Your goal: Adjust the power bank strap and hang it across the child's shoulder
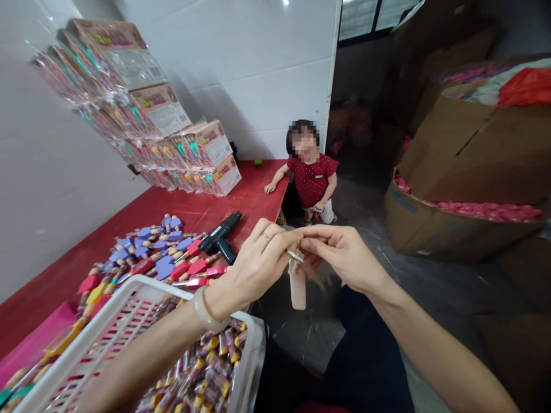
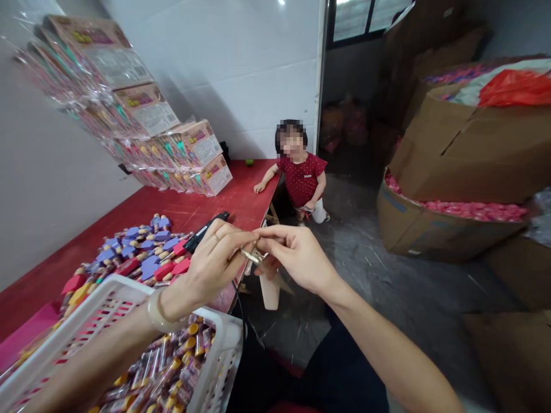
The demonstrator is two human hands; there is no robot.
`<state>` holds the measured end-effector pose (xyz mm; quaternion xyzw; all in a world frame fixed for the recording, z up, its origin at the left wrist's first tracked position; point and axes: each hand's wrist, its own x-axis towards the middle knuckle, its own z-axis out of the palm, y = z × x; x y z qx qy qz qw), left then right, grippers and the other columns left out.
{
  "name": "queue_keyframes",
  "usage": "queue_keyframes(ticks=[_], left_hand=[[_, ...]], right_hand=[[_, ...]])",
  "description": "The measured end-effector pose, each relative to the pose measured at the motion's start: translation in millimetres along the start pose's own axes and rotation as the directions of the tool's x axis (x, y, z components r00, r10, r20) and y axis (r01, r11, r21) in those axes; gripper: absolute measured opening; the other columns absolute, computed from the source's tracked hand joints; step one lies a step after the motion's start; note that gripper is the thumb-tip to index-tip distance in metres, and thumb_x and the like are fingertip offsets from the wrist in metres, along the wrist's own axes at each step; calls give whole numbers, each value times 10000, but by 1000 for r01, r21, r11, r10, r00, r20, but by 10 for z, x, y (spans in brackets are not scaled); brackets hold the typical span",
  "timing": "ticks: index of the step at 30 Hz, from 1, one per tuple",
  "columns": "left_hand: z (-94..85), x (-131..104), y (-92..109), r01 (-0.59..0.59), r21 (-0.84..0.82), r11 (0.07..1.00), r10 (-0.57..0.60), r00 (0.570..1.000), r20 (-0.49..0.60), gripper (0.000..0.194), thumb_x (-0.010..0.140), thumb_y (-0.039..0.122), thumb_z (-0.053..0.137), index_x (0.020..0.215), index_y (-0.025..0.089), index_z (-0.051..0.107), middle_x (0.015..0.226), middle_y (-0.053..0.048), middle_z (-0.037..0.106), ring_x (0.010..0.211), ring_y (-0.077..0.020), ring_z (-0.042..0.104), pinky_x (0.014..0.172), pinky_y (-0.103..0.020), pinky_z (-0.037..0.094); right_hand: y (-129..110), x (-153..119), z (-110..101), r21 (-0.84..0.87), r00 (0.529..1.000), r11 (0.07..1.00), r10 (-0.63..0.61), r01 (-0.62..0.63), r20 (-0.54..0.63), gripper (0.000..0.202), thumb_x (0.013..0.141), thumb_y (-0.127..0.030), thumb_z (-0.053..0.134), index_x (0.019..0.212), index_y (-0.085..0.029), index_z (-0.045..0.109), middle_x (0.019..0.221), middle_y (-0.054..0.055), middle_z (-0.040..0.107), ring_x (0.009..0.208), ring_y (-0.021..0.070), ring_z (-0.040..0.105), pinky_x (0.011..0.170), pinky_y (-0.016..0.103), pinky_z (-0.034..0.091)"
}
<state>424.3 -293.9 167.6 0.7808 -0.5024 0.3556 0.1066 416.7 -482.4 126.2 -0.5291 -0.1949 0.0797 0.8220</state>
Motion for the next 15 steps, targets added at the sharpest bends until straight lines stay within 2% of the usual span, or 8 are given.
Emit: queue_keyframes(ticks=[4, 6, 8, 10, 12, 13, 15], left_hand=[[-87, -12, -106, -74, 51, 996, 73, 997, 18, 211, 907, 39, 585, 1079, 162, 591, 871, -28, 655, 827, -148, 569, 770, -309, 517], [-208, 80, -124, -115, 16, 993, 114, 992, 53, 215, 912, 48, 586, 1091, 166, 605, 874, -30, 673, 841, -148, 582, 779, -302, 533], [-360, 204, -129, -119, -79, 990, 127, 985, 115, 218, 931, 67, 568, 1108, 184, 620, 923, -31, 707, 878, -139, 610, 797, -283, 550], [-482, 286, -135, -67, -134, 989, 88, 984, 155, 208, 947, 92, 551, 1093, 206, 646, 953, -26, 729, 891, -127, 638, 792, -262, 554], [-517, 270, -144, 28, -160, 987, -5, 990, 142, 184, 950, 111, 549, 1035, 210, 678, 925, -24, 737, 860, -116, 659, 752, -240, 547], [-495, 226, -148, 81, -179, 980, -59, 990, 129, 180, 948, 115, 546, 1000, 208, 691, 901, -23, 739, 839, -113, 666, 739, -233, 545], [-392, 102, -149, 203, -249, 947, -171, 975, 143, 178, 930, 126, 552, 942, 201, 712, 866, -27, 746, 810, -112, 678, 738, -228, 546]], right_hand=[[-185, 149, -100, -53, 970, 988, 154, -147, 187, 384, 712, -449, 871, 811, -141, 665, 648, 69, 702, 509, 215, 671, 434, 254, 500], [-312, 163, -93, -134, 963, 982, 161, -134, 217, 395, 717, -477, 852, 784, -150, 642, 637, 55, 688, 491, 197, 650, 432, 249, 482], [-432, 111, -54, -277, 969, 960, 108, -43, 221, 315, 805, -452, 762, 807, -161, 641, 624, 31, 669, 485, 170, 625, 440, 235, 453], [-486, 3, -18, -475, 983, 876, 7, 82, 184, 205, 903, -373, 629, 846, -176, 646, 589, 3, 641, 461, 139, 585, 440, 220, 409], [-430, -126, -11, -639, 989, 756, -71, 139, 131, 183, 953, -303, 522, 881, -190, 646, 539, -25, 596, 422, 117, 539, 434, 215, 368], [-363, -186, -23, -680, 992, 723, -70, 124, 106, 190, 964, -291, 494, 891, -195, 641, 521, -35, 574, 408, 113, 524, 432, 216, 358], [-187, -275, -73, -678, 998, 734, 16, 34, 68, 203, 976, -309, 471, 898, -198, 621, 479, -54, 521, 382, 114, 497, 420, 216, 340]])
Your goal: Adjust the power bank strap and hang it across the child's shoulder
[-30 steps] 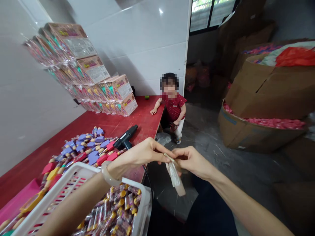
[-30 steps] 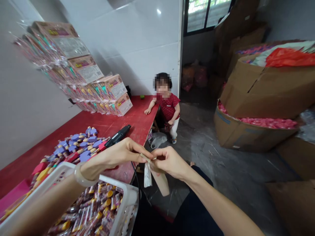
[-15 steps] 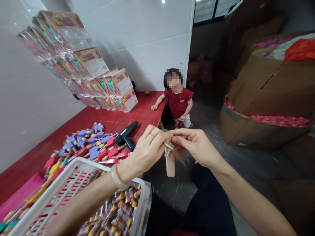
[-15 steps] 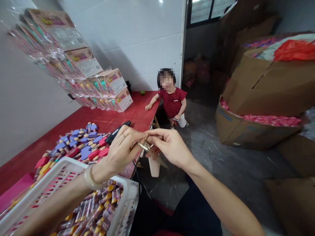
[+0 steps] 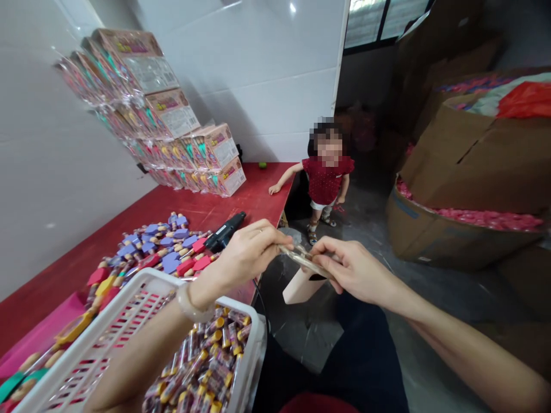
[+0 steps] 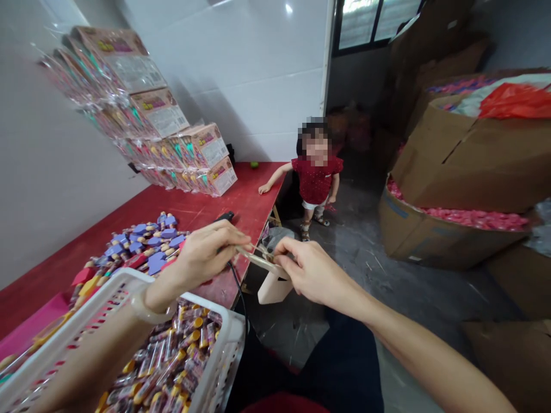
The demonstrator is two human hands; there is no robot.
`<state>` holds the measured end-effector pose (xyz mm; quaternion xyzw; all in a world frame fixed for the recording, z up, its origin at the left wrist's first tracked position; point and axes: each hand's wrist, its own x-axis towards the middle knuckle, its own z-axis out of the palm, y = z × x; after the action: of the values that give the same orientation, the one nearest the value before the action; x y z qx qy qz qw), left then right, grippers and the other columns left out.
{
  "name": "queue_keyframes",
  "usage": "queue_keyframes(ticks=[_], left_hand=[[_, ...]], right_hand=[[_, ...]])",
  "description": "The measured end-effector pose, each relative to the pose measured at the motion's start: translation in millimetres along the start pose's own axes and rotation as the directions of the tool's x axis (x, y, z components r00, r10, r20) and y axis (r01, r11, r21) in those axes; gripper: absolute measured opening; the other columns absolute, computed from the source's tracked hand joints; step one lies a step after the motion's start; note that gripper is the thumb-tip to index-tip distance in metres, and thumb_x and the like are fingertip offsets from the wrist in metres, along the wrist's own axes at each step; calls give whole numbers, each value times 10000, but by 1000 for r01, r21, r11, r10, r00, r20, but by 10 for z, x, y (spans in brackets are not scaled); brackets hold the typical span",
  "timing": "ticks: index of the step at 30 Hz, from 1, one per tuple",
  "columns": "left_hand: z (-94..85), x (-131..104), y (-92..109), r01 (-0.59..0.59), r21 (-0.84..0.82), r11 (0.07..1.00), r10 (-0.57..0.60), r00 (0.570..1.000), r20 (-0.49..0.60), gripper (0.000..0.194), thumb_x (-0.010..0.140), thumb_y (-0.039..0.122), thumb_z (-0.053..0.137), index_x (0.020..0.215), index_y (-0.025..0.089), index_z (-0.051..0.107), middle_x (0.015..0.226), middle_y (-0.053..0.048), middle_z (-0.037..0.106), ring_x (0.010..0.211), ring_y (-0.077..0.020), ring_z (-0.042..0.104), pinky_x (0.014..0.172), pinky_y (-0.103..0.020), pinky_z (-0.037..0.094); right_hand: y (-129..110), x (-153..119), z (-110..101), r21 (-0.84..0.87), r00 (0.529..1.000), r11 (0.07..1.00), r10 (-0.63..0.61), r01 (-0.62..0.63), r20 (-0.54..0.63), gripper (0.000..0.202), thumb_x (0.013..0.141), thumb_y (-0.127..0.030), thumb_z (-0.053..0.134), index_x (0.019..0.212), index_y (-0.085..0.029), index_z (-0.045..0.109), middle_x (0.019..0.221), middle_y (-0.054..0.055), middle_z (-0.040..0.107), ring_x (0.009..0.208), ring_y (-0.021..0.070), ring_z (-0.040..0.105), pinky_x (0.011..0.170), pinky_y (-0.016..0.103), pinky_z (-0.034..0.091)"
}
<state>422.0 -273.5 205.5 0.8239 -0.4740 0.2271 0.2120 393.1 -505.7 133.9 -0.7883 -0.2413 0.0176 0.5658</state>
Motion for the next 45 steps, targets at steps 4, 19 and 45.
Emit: queue_keyframes(ticks=[4, 19, 45], left_hand=[[232, -127, -77, 394, -212, 894, -392, 919, 53, 140, 894, 227, 626, 932, 191, 755, 870, -41, 771, 764, -124, 689, 721, -227, 543], [995, -593, -162, 795, -591, 138, -746, 476, 466, 388, 697, 417, 833, 940, 136, 722, 833, -62, 761, 681, -143, 660, 636, -260, 526], [1036, -457, 321, 756, -654, 38, -659, 511, 552, 313, 743, 423, 809, 781, 132, 701, 762, -5, 639, 734, -97, 514, 724, -245, 362]], right_hand=[[303, -65, 85, 254, 985, 953, 146, -164, 90, 311, 976, -473, 544, 937, -173, 615, 618, -11, 632, 362, 86, 469, 388, 201, 295], [346, -81, 407, 761, 970, 606, 205, -232, 133, 400, 826, -499, 777, 959, -124, 733, 627, -30, 548, 357, 52, 431, 325, 167, 247], [729, -123, 415, 778, 973, 617, 228, -115, -37, 300, 684, -454, 909, 666, -188, 772, 778, 47, 691, 804, 181, 609, 807, 299, 484]])
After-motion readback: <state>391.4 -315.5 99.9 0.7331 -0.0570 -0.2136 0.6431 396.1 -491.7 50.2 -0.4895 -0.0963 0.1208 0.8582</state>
